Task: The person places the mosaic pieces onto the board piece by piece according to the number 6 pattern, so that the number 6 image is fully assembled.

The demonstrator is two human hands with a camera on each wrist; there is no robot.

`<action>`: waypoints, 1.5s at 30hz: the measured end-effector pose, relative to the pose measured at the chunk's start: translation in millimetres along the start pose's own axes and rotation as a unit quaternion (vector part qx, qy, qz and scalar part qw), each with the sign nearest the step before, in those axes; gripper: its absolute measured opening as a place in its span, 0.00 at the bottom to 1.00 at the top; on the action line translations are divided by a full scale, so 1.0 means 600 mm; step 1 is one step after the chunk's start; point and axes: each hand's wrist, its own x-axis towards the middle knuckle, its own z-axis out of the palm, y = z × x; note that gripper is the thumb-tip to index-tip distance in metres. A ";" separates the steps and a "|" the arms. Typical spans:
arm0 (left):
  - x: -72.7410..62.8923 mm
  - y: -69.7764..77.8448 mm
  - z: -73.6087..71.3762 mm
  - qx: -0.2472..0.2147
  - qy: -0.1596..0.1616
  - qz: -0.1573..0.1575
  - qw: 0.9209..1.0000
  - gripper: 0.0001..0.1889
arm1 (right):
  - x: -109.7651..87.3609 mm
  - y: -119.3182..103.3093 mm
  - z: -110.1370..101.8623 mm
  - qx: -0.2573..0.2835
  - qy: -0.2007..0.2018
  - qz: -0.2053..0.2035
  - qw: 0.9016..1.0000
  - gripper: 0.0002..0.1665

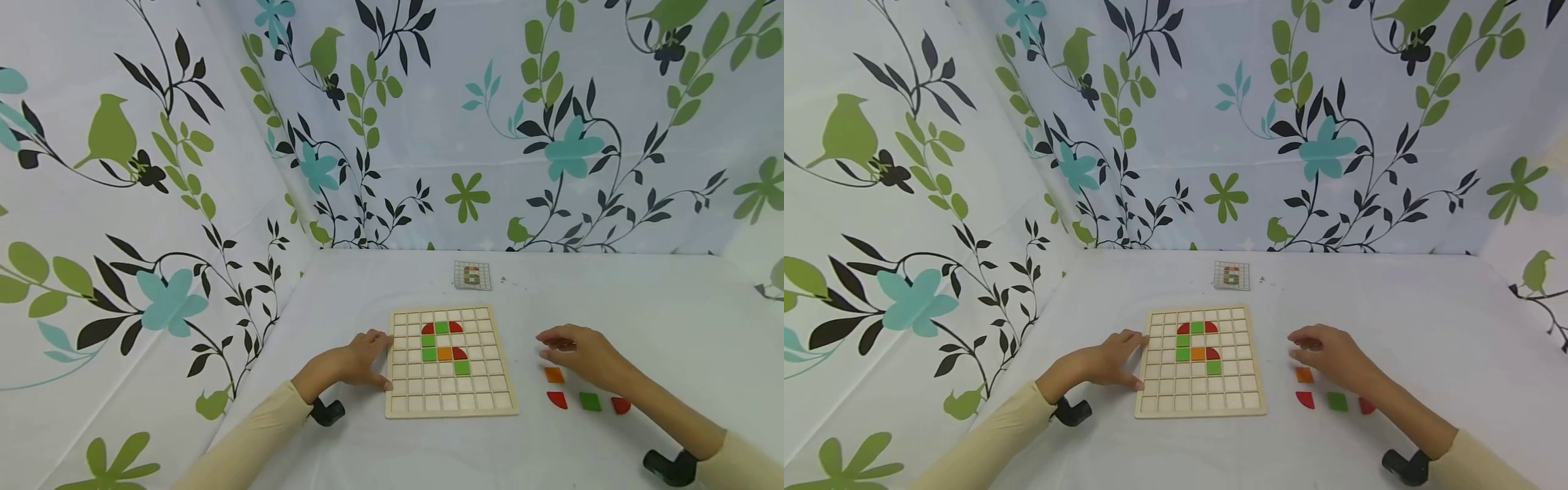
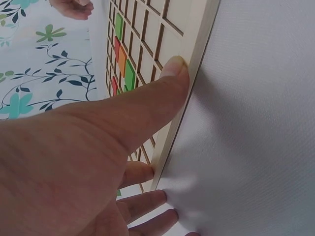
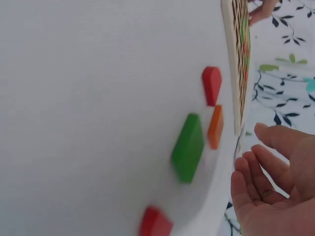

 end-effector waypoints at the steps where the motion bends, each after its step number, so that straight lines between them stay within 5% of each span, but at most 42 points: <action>1: -0.002 0.001 -0.002 -0.001 -0.001 0.000 1.000 0.49 | -0.004 0.007 -0.002 0.000 -0.004 0.005 1.000 0.22; 9: -0.009 0.005 -0.006 -0.003 0.000 -0.003 1.000 0.49 | -0.020 0.042 0.001 0.009 -0.040 0.042 0.998 0.28; 23: -0.008 0.008 -0.010 0.000 0.000 0.001 1.000 0.48 | -0.029 0.046 -0.007 0.049 -0.088 0.012 0.995 0.30; 45: -0.004 0.005 -0.005 0.003 0.002 0.000 1.000 0.49 | -0.027 0.033 0.005 -0.056 -0.044 -0.051 0.996 0.15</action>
